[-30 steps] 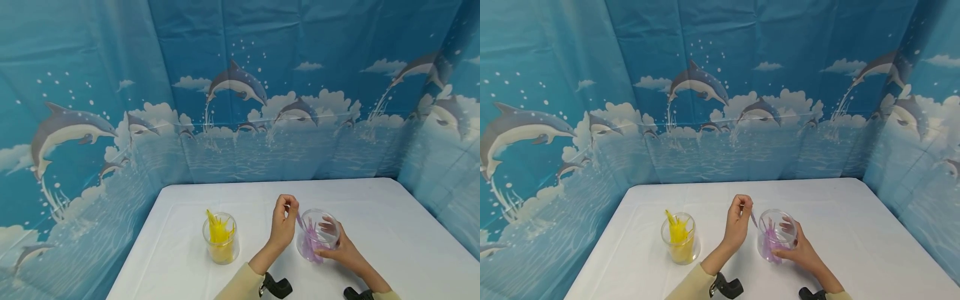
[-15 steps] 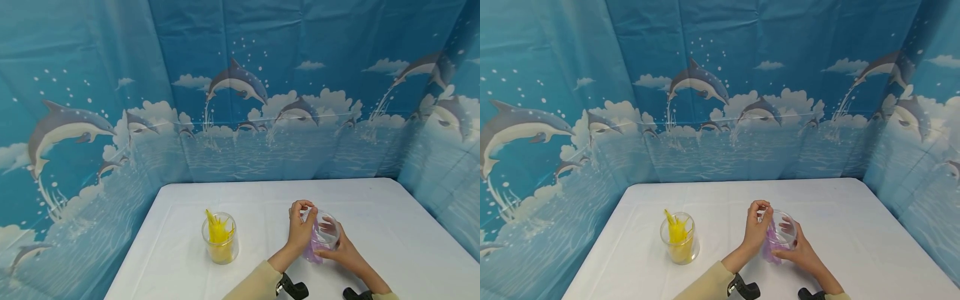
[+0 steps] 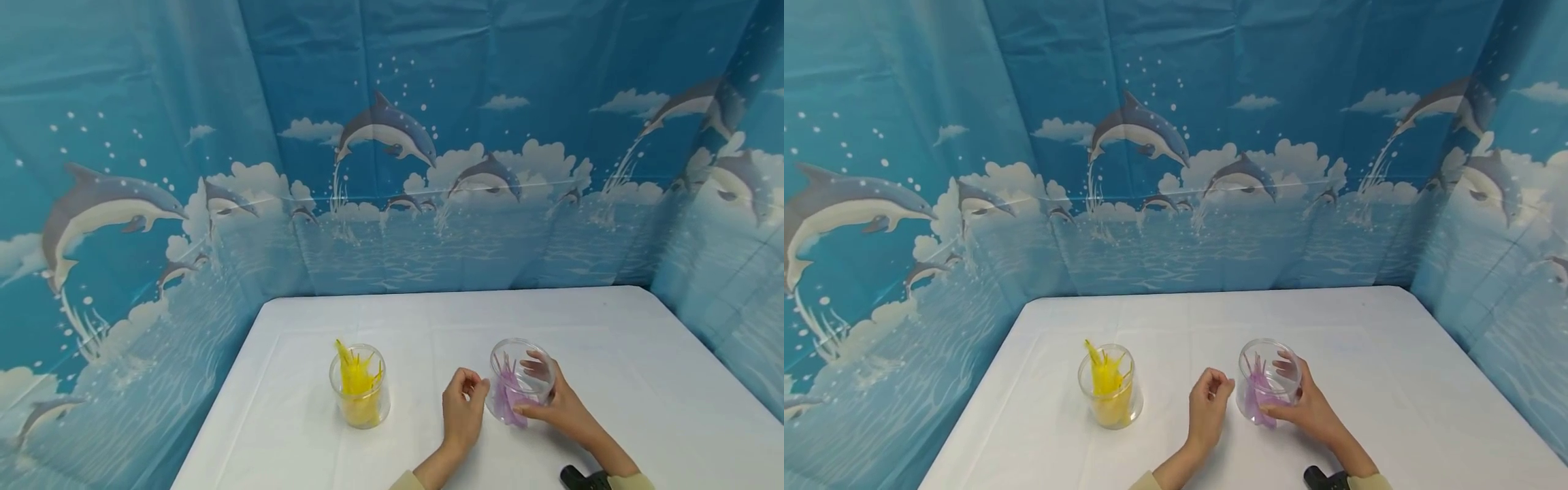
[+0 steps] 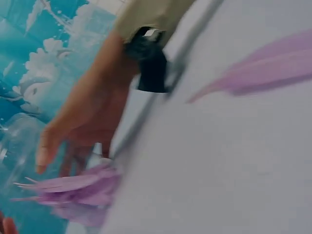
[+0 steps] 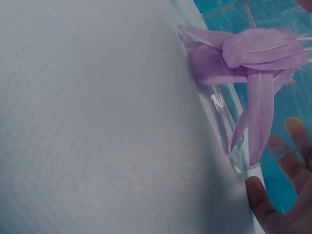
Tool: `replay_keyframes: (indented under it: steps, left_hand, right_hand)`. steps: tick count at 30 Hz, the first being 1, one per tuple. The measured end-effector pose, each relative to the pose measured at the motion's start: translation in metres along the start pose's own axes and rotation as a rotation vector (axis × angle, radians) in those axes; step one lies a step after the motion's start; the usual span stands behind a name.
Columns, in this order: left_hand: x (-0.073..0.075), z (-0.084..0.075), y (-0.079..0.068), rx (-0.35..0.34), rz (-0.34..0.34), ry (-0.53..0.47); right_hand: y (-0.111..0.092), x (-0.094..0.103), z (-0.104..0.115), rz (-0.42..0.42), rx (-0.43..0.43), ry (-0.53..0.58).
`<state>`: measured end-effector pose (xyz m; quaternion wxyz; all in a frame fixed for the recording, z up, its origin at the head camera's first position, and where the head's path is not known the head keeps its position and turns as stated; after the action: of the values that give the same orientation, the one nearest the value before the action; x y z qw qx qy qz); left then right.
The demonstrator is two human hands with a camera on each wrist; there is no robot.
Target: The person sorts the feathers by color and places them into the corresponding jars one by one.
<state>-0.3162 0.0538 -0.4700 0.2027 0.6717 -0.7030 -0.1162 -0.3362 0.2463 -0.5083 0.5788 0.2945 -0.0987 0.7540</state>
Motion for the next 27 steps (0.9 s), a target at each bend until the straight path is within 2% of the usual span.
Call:
replay_keyframes:
  steps: [3, 5, 6, 8, 10, 12, 14, 16, 17, 21, 23, 27]
  left_hand:
    - [-0.012, 0.017, -0.020, 0.137, 0.130, 0.142]
    - [-0.024, 0.021, -0.033, 0.183, 0.265, 0.304]
    - [-0.031, 0.022, -0.039, 0.183, 0.342, 0.406]
    - [-0.045, 0.020, -0.051, 0.139, 0.482, 0.644]
    - [-0.058, 0.015, -0.061, 0.035, 0.566, 0.892]
    - [-0.068, 0.010, -0.070, -0.101, 0.572, 1.108]
    - [-0.075, 0.004, -0.077, -0.218, 0.536, 1.256]
    - [-0.080, 0.001, -0.081, -0.281, 0.506, 1.322]
    - [-0.081, 0.001, -0.082, -0.283, 0.512, 1.336]
    - [-0.083, 0.006, -0.083, -0.208, 0.606, 1.311]
    - [-0.084, 0.006, -0.085, -0.197, 0.624, 1.298]
    - [-0.083, 0.002, -0.087, -0.254, 0.580, 1.280]
  right_hand:
    - [0.001, 0.001, 0.000, -0.001, 0.004, -0.010]
    - [0.001, 0.001, 0.000, 0.003, 0.007, 0.004]
    - [0.002, 0.000, -0.001, 0.006, 0.005, 0.011]
    - [0.002, 0.000, -0.002, 0.010, 0.003, 0.029]
    - [0.001, 0.000, -0.002, 0.009, 0.002, 0.039]
    - [0.001, -0.001, -0.003, 0.010, -0.006, 0.034]
    - [0.000, 0.000, -0.003, 0.008, -0.008, 0.025]
    - [0.000, -0.001, -0.003, 0.008, -0.009, 0.014]
    - [0.000, -0.001, -0.003, 0.008, -0.010, 0.013]
    - [0.000, -0.001, -0.003, 0.005, -0.007, 0.013]
    - [0.000, -0.001, -0.003, 0.006, -0.009, 0.024]
    - [0.001, -0.001, -0.003, 0.006, -0.007, 0.019]
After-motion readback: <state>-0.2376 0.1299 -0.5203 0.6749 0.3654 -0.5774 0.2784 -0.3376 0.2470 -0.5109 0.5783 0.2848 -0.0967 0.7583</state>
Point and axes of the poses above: each hand's wrist, its own y-axis towards the middle knuckle, its own x-axis out of the back of the hand, z = x × y, the point moved 9 cm from there along y, towards the middle knuckle, and after that the axes turned 11 degrees about z, right-handed, at the moved point
